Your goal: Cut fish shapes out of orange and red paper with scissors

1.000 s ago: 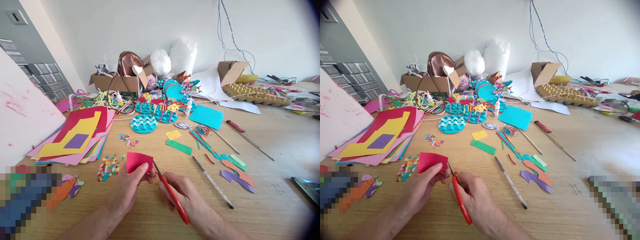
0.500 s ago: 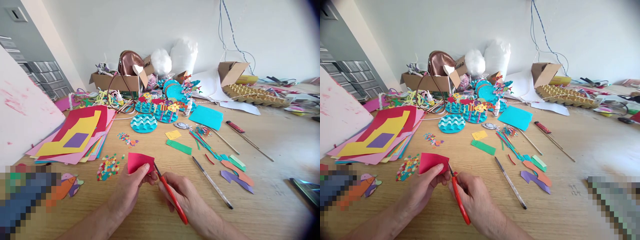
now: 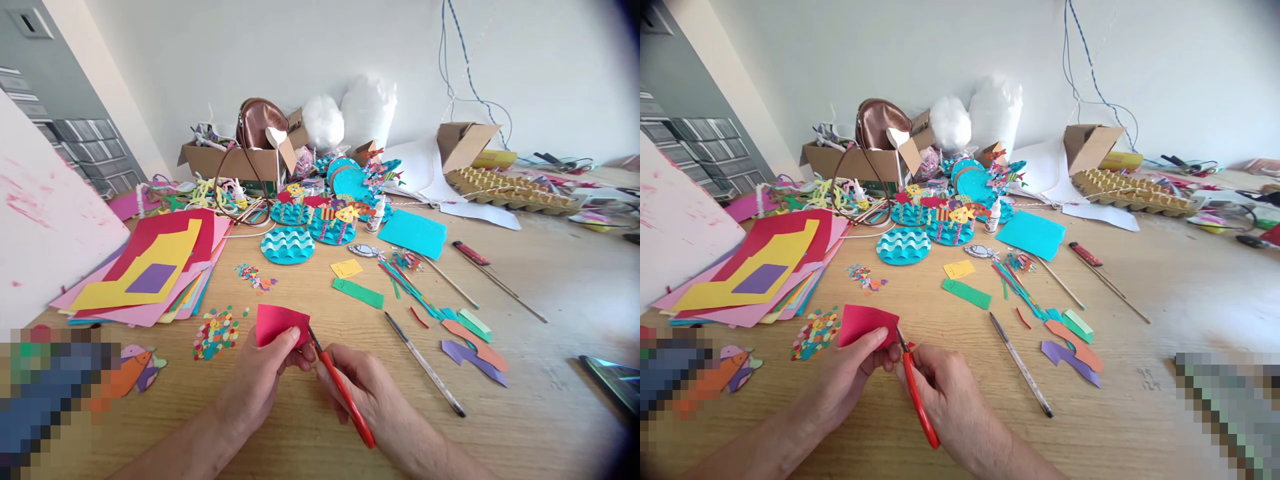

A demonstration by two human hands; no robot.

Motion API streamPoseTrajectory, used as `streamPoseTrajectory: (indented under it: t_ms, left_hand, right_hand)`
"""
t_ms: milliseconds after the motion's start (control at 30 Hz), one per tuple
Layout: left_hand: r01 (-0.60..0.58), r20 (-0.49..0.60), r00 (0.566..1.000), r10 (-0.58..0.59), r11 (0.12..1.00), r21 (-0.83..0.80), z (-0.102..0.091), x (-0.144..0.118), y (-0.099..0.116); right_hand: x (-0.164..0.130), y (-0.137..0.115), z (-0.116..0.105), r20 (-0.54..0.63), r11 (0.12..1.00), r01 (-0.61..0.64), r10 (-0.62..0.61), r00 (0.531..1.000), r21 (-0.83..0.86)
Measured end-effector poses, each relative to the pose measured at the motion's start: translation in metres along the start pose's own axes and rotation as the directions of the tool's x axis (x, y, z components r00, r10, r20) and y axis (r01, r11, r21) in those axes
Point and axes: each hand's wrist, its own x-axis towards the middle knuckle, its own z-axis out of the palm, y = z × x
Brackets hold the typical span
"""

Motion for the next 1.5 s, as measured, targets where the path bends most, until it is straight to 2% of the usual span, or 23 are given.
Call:
streamPoseTrajectory:
  t_ms: [200,467,667,833,1067,1233,1367,1433,1500]
  left_hand:
    - [0.009,-0.008,1.000,-0.009,1.000,-0.001,0.000,0.000,0.000]
    - [0.008,-0.001,1.000,-0.008,1.000,0.000,-0.002,0.001,0.002]
    - [0.033,-0.007,0.999,-0.033,0.999,-0.011,-0.001,0.000,0.001]
    - [0.041,0.003,0.999,-0.041,0.999,-0.005,0.001,-0.001,0.001]
    - [0.044,0.010,0.999,-0.044,0.999,0.026,-0.002,-0.001,-0.003]
    - [-0.011,-0.127,0.992,0.025,0.994,0.104,-0.012,0.008,0.001]
    - [-0.082,-0.158,0.983,0.095,0.993,0.086,-0.016,0.016,0.009]
    - [-0.091,-0.153,0.983,0.103,0.992,0.082,-0.017,0.016,0.012]
    - [-0.056,-0.117,0.991,0.069,0.992,0.112,-0.015,0.013,0.013]
  right_hand:
    - [0.001,0.007,0.001,-0.002,0.999,0.036,-0.036,0.999,0.017]
    - [0.001,0.005,0.002,-0.038,0.995,0.016,-0.020,0.999,-0.096]
    - [0.000,0.007,0.002,0.005,1.000,0.023,-0.022,1.000,-0.017]
    - [-0.002,0.005,0.000,-0.005,0.998,0.018,-0.019,1.000,-0.065]
    - [0.001,0.008,0.002,0.034,1.000,-0.008,0.009,0.999,-0.025]
    - [0.001,0.005,0.000,0.066,0.983,-0.143,0.136,0.989,0.118]
    - [0.001,0.002,-0.009,0.157,0.945,-0.211,0.176,0.972,0.251]
    - [0.002,0.000,-0.013,0.136,0.932,-0.198,0.163,0.977,0.304]
    - [0.002,-0.001,-0.016,0.043,0.931,-0.134,0.127,0.991,0.341]
